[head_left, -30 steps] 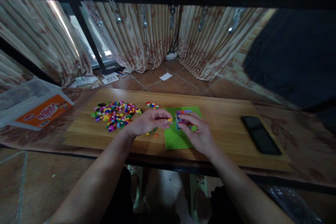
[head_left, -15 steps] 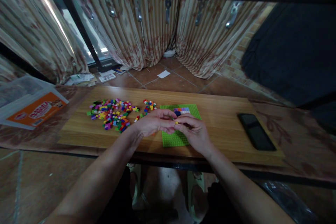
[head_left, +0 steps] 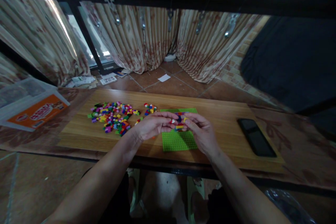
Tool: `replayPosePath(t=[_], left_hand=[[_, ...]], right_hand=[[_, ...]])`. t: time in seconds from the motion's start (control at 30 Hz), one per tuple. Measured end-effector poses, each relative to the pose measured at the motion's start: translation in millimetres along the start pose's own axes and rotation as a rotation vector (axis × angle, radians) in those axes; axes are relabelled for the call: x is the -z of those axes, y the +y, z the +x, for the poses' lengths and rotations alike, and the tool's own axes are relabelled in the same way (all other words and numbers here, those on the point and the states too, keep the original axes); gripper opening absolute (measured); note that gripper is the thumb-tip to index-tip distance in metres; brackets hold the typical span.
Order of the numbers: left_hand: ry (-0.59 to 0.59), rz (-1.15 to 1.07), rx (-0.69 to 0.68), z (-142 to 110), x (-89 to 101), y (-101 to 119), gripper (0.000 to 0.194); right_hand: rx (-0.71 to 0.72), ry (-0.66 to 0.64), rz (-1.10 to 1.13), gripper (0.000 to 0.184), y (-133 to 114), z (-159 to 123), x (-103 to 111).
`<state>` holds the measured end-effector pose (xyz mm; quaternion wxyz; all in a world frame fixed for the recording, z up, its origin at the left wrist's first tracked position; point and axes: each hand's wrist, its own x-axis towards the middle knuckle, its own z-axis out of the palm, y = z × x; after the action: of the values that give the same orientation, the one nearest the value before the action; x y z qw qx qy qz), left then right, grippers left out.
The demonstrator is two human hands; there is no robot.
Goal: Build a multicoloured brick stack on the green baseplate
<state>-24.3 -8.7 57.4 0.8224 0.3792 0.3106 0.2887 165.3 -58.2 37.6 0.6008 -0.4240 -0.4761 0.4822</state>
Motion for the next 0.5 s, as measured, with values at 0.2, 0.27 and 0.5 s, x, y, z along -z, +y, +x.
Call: replayPosePath(t=[0.2, 0.27, 0.5], left_hand=[[0.094, -0.037, 0.080, 2.9, -3.2, 1.2, 0.012], [0.179, -0.019, 0.102, 6.5, -2.4, -0.4, 0.011], [0.332, 0.182, 0.052, 15.2, -0.7, -9.3, 0.014]], right_hand=[[0.055, 0.047, -0.117, 0.022, -1.4, 8.6, 15.4], [0.060, 0.072, -0.172, 0.024, -0.4, 11.1, 19.0], [0.162, 0.001, -0.617, 0.016, 4.0, 12.2, 24.6]])
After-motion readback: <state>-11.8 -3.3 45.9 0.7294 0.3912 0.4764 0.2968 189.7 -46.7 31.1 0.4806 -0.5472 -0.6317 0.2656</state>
